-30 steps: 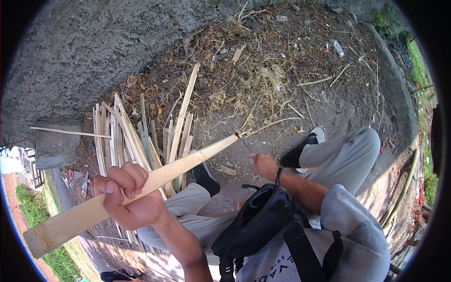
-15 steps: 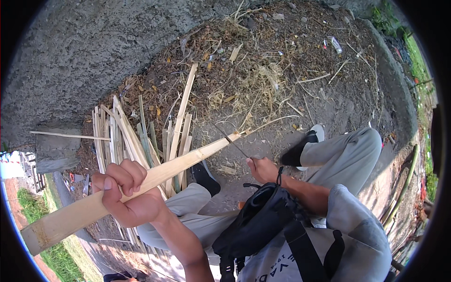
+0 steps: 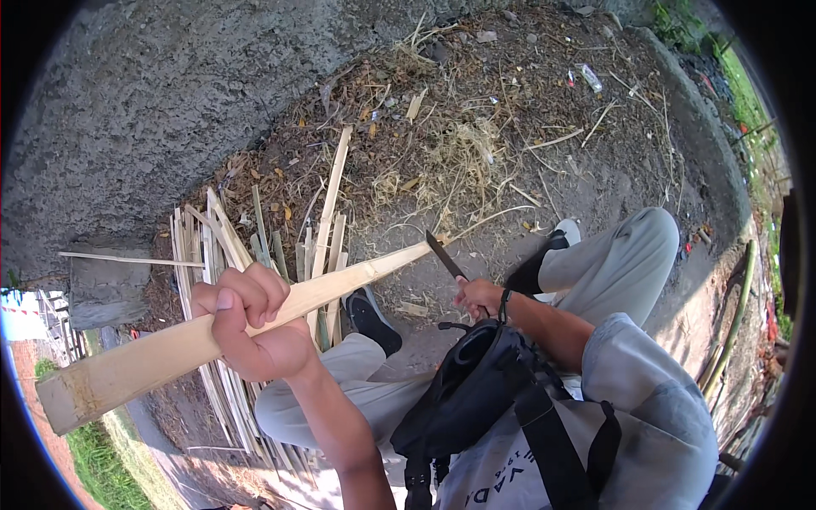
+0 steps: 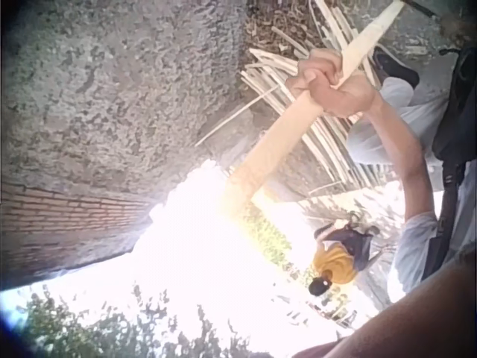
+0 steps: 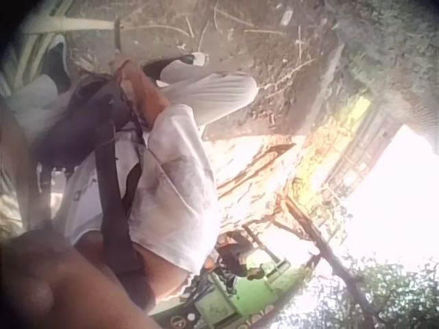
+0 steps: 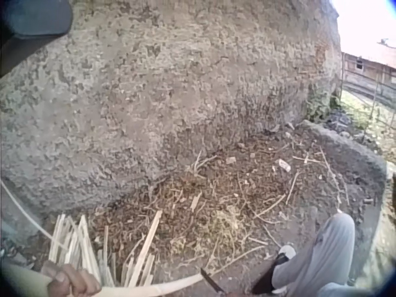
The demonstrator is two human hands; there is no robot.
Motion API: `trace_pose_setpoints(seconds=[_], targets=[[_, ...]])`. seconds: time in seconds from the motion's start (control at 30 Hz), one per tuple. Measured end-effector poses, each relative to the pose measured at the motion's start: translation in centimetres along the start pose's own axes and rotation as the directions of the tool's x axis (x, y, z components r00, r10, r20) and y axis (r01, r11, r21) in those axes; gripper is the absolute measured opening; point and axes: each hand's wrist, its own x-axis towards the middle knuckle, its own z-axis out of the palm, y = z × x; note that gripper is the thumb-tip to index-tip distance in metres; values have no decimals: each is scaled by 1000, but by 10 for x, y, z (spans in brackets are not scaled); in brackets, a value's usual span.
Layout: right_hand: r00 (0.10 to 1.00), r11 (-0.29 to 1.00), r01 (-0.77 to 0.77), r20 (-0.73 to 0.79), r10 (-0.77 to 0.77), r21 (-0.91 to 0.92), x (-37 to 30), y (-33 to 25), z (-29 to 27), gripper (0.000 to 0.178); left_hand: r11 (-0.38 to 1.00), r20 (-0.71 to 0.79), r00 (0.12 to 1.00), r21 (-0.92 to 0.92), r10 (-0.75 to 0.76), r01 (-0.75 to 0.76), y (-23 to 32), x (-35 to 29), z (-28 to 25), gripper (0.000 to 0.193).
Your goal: The person uses a knife to shave and smooth the surface of a bamboo strip, repeatedly drawing the blade along the length of the wood while holding it by hand.
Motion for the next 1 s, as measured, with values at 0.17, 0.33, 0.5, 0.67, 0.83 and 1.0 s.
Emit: trace_pose_setpoints(seconds=[0.17, 0.33, 0.5, 0.67, 0.83, 1.0], targets=[[934, 872, 275, -102, -343, -405, -23, -7, 27, 61, 999, -94, 995, 45, 18, -14, -2, 6, -23, 25], [684, 584, 321, -245, -688, -745, -77, -18, 85, 57, 998, -150, 988, 52, 26, -18, 1, 10, -39, 24], [749, 568, 245, -219, -626, -786, -53, -15, 46, 58, 999, -170, 985, 27, 44, -40, 4, 14, -50, 24], [807, 521, 50, -273, -523, -852, -9, 2, 19, 59, 999, -152, 988, 26, 42, -39, -3, 10, -61, 23], [860, 805, 60, -378, -342, -590, -9, 3, 29, 67, 999, -89, 996, 37, 12, -8, 3, 8, -26, 25], [953, 930, 33, -268, -139, -366, -10, -10, -4, 69, 999, -80, 997, 49, 23, -19, 0, 4, -16, 25]])
